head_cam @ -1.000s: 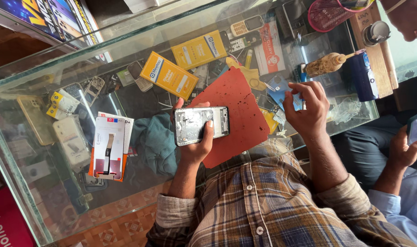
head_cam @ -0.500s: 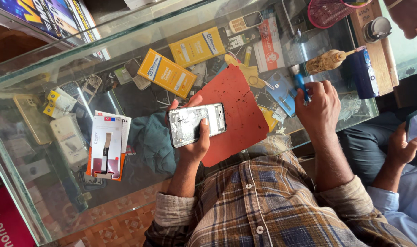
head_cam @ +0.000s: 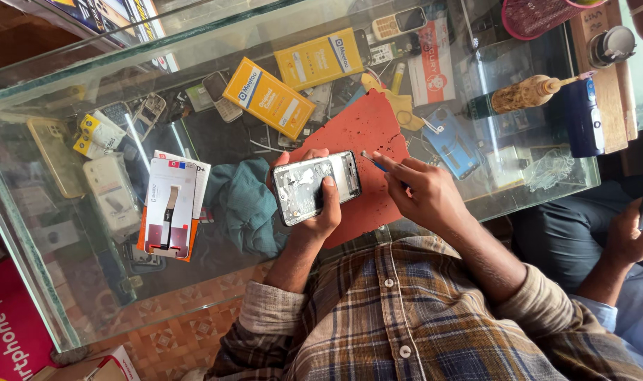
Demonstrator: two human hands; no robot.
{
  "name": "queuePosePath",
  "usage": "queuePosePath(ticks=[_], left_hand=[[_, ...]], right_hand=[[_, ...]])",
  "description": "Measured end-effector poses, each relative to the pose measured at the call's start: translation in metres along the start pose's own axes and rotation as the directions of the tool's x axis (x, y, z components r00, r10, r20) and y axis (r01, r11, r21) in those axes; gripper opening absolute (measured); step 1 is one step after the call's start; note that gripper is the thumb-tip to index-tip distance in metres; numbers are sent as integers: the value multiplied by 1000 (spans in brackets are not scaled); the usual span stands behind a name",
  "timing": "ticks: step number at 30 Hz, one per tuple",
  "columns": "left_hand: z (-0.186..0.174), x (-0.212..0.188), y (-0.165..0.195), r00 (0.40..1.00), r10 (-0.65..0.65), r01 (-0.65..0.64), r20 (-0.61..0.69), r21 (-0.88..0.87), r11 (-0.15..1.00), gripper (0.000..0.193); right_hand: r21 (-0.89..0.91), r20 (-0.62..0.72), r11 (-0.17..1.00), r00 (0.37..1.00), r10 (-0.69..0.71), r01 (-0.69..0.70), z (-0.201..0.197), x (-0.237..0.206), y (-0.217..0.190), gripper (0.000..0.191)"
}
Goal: The person works on a disassembled smartphone at a glass counter, prying at the frame and removing old adhesive residue. They use a small brush to scrape the frame, apply liquid from a bottle onto the phone, and use a blower and a screwdriver-like tool while handling the phone body and a removed back cover.
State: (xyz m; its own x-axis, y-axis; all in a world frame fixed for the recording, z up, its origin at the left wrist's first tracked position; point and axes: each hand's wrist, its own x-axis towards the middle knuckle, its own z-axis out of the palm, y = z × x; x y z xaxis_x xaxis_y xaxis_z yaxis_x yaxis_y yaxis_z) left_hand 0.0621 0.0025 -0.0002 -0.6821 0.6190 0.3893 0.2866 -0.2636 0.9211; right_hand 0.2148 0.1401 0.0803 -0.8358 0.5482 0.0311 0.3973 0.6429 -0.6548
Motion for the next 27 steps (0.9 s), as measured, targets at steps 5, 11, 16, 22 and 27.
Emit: queuePosePath(ticks=[5,11,16,22,27], left_hand=[[0,1,-1,1000,-1,1,4,36,999,68],[-1,2,1,999,4,-9,53,89,996,66],[-3,2,7,995,-48,36,84,138,990,63],[-2,5,7,998,-10,-3,66,194,981,62],[-1,3,6,996,-67,64,61,42,997,64]], right_hand=[[-138,-10,983,992,-125,122,11,4,0,53],[-359,28,919,986,-166,164,17,-7,-1,55],[-431,58,888,987,-147,158,24,-8,-2,62],[-484,95,860,986,-134,164,25,-7,-1,61],[-458,84,874,987,-139,162,25,-11,-5,64]])
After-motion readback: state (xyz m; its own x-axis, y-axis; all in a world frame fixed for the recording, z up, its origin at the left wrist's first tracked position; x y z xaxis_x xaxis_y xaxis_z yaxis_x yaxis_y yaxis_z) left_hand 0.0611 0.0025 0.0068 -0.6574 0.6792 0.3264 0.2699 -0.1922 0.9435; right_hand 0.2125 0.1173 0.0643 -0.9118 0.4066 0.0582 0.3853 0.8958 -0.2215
